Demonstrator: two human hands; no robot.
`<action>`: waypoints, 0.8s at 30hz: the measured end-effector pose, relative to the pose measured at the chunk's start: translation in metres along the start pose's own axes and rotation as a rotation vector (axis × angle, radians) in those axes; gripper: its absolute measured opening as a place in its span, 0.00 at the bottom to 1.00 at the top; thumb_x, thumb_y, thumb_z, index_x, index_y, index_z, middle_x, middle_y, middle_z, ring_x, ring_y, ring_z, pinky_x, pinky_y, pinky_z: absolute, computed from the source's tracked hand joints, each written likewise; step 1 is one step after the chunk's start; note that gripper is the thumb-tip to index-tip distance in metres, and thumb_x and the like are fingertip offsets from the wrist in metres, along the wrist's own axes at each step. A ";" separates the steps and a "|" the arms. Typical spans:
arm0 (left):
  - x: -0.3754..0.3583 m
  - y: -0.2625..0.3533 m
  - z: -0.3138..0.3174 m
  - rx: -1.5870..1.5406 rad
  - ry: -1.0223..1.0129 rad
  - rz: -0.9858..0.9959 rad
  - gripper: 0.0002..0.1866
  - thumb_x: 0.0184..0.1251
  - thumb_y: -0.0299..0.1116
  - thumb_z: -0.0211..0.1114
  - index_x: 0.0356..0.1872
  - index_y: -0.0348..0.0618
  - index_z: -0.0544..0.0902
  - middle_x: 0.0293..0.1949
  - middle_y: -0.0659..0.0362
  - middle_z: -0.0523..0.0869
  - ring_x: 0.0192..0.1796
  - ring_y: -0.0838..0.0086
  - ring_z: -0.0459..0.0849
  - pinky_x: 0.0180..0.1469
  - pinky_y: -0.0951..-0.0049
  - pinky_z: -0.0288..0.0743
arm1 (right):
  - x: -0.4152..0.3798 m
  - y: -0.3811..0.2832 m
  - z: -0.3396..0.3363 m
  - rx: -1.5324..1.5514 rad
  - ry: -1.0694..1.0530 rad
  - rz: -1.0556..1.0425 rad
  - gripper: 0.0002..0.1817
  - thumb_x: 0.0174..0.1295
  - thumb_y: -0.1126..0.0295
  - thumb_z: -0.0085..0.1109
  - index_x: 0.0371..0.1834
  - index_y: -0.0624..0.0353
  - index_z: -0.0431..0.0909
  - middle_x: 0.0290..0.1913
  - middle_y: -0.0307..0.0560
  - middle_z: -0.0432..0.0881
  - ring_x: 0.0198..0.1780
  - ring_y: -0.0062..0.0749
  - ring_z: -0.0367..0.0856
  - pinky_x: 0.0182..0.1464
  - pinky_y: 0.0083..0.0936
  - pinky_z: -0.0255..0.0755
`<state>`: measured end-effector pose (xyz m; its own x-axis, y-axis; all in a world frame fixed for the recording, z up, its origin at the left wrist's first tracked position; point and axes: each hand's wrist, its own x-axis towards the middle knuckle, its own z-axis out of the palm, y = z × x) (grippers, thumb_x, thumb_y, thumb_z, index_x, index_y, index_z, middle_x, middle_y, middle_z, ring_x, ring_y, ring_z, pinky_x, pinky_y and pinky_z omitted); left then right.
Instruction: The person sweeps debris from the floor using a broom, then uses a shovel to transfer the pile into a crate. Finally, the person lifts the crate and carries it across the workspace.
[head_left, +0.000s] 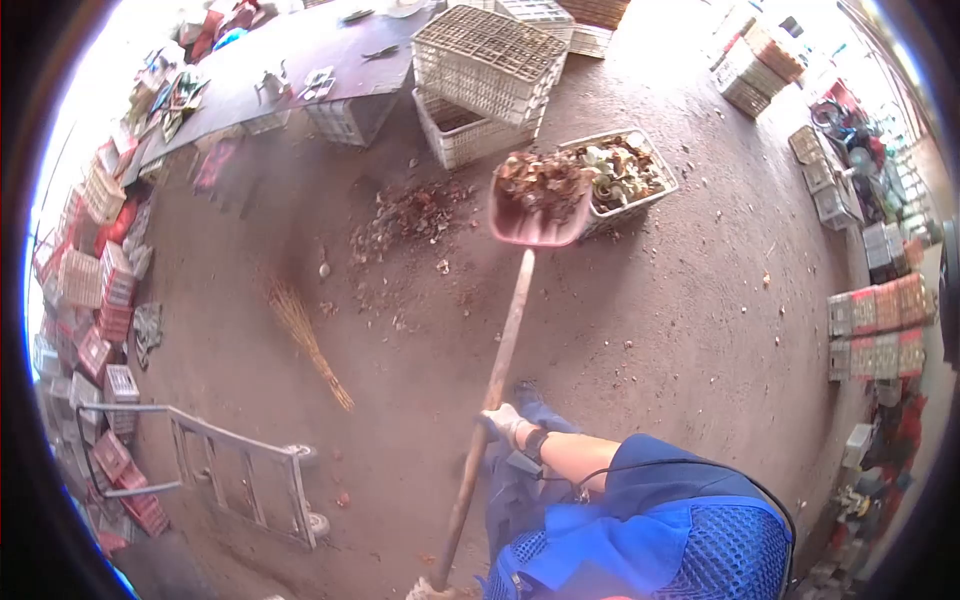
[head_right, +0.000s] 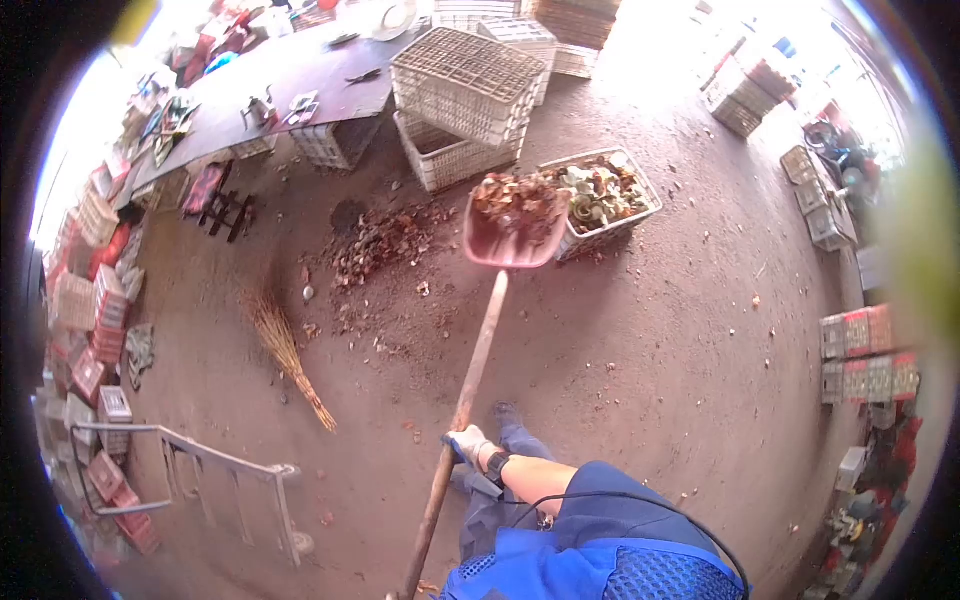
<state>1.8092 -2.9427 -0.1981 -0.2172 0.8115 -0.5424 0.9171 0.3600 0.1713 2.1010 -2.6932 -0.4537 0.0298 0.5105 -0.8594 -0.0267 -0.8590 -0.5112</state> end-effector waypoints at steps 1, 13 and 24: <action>0.022 0.012 -0.020 -0.013 -0.028 0.050 0.17 0.51 0.39 0.71 0.42 0.46 0.84 0.26 0.58 0.85 0.28 0.70 0.84 0.34 0.65 0.79 | -0.006 -0.016 -0.007 0.103 0.067 0.031 0.24 0.54 0.58 0.69 0.43 0.69 0.82 0.36 0.54 0.86 0.36 0.41 0.87 0.37 0.34 0.81; 0.215 0.154 -0.038 -0.225 -0.648 0.166 0.19 0.42 0.36 0.71 0.37 0.35 0.85 0.27 0.51 0.86 0.30 0.66 0.87 0.35 0.67 0.81 | -0.046 -0.153 -0.200 0.227 0.700 -0.073 0.33 0.50 0.58 0.74 0.51 0.72 0.73 0.43 0.60 0.84 0.39 0.42 0.87 0.36 0.35 0.83; 0.253 0.239 -0.028 -0.671 -1.221 -0.088 0.13 0.49 0.29 0.67 0.38 0.37 0.83 0.23 0.59 0.81 0.22 0.73 0.80 0.24 0.71 0.75 | -0.044 -0.192 -0.276 0.051 0.874 -0.136 0.36 0.44 0.54 0.77 0.49 0.71 0.74 0.43 0.64 0.85 0.45 0.48 0.87 0.44 0.38 0.81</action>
<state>1.9645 -2.6384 -0.2714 0.4790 -0.0096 -0.8778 0.5074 0.8190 0.2679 2.3811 -2.5607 -0.3146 0.7883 0.3781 -0.4854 -0.0117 -0.7795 -0.6262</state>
